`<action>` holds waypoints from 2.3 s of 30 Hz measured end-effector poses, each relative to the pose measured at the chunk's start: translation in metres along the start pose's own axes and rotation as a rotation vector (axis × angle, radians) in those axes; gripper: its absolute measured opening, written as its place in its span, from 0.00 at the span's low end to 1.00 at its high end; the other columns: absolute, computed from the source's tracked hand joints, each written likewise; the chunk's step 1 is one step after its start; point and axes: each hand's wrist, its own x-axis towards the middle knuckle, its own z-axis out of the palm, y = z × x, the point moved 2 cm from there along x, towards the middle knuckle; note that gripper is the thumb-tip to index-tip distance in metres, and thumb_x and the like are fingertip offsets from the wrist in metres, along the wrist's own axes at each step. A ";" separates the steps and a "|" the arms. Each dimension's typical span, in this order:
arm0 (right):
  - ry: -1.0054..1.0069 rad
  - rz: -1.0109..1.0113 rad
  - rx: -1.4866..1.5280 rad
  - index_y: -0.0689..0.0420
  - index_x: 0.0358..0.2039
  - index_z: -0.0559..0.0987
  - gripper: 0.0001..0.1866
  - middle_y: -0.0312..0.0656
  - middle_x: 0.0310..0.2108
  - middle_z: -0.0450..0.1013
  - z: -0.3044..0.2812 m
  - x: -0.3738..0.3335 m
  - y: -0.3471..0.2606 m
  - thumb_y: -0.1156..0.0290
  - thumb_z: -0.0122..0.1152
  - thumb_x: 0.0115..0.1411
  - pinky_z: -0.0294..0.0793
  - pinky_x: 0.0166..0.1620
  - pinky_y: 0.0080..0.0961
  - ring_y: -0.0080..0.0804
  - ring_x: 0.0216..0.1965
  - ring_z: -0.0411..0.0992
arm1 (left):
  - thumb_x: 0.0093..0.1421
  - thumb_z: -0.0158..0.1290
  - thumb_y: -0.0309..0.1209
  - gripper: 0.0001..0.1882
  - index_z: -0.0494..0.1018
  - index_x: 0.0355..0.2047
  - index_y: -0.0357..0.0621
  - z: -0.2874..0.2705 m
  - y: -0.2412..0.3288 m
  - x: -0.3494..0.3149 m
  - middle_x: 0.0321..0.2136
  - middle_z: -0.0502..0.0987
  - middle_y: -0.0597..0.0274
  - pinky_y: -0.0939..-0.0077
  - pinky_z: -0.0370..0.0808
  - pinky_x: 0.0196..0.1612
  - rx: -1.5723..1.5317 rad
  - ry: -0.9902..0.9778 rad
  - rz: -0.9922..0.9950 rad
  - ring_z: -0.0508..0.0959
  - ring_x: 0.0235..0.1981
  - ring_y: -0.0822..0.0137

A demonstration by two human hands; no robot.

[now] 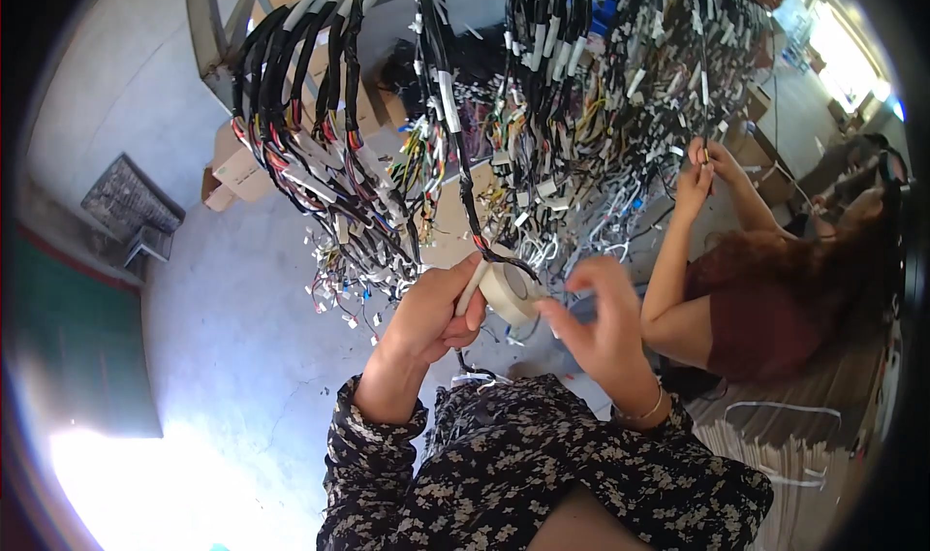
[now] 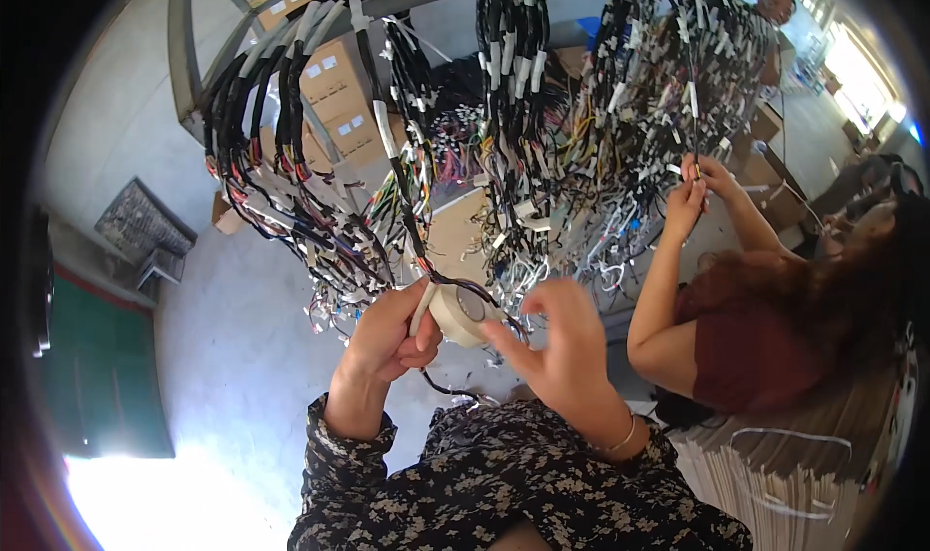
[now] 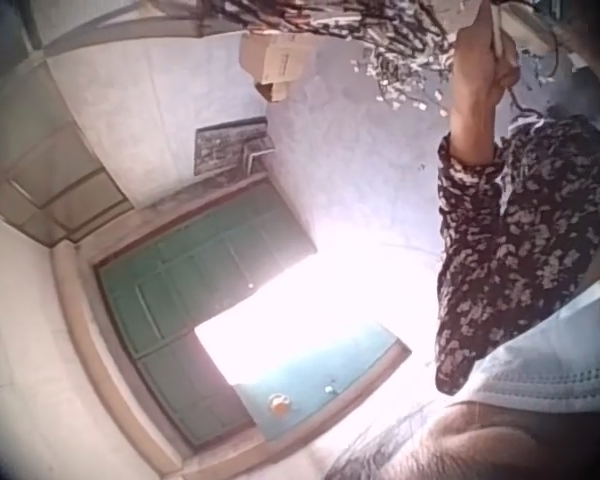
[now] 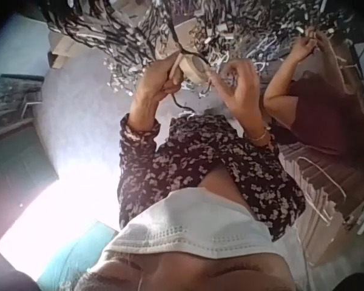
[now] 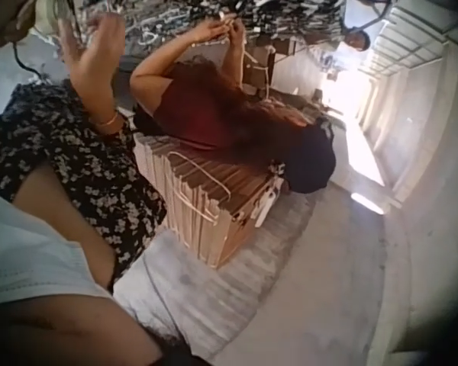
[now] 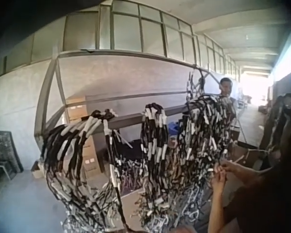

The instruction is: Measure the length of wire harnesses using a ruler and apply adhesive tape at specified points.

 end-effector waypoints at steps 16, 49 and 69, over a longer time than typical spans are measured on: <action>-0.157 0.497 0.625 0.65 0.69 0.45 0.55 0.47 0.63 0.60 0.064 -0.027 -0.007 0.52 0.70 0.56 0.63 0.63 0.40 0.35 0.62 0.62 | 0.73 0.28 0.53 0.38 0.65 0.11 0.43 -0.020 -0.003 -0.005 0.06 0.53 0.71 0.81 0.46 0.10 -0.309 -0.426 -0.151 0.49 0.06 0.77; -0.183 0.267 -0.226 0.64 0.24 0.73 0.18 0.54 0.24 0.71 0.052 0.014 -0.078 0.61 0.53 0.62 0.68 0.35 0.47 0.56 0.30 0.71 | 0.68 0.45 0.26 0.11 0.73 0.30 0.33 -0.009 -0.025 0.006 0.18 0.68 0.51 0.69 0.64 0.23 0.736 0.253 1.064 0.66 0.19 0.65; -0.365 0.386 -0.030 0.69 0.24 0.76 0.22 0.58 0.19 0.72 0.018 0.023 -0.039 0.59 0.50 0.60 0.70 0.31 0.44 0.51 0.24 0.75 | 0.55 0.61 0.22 0.06 0.77 0.31 0.29 0.020 0.014 0.031 0.29 0.79 0.56 0.75 0.72 0.42 0.667 0.115 0.888 0.77 0.33 0.67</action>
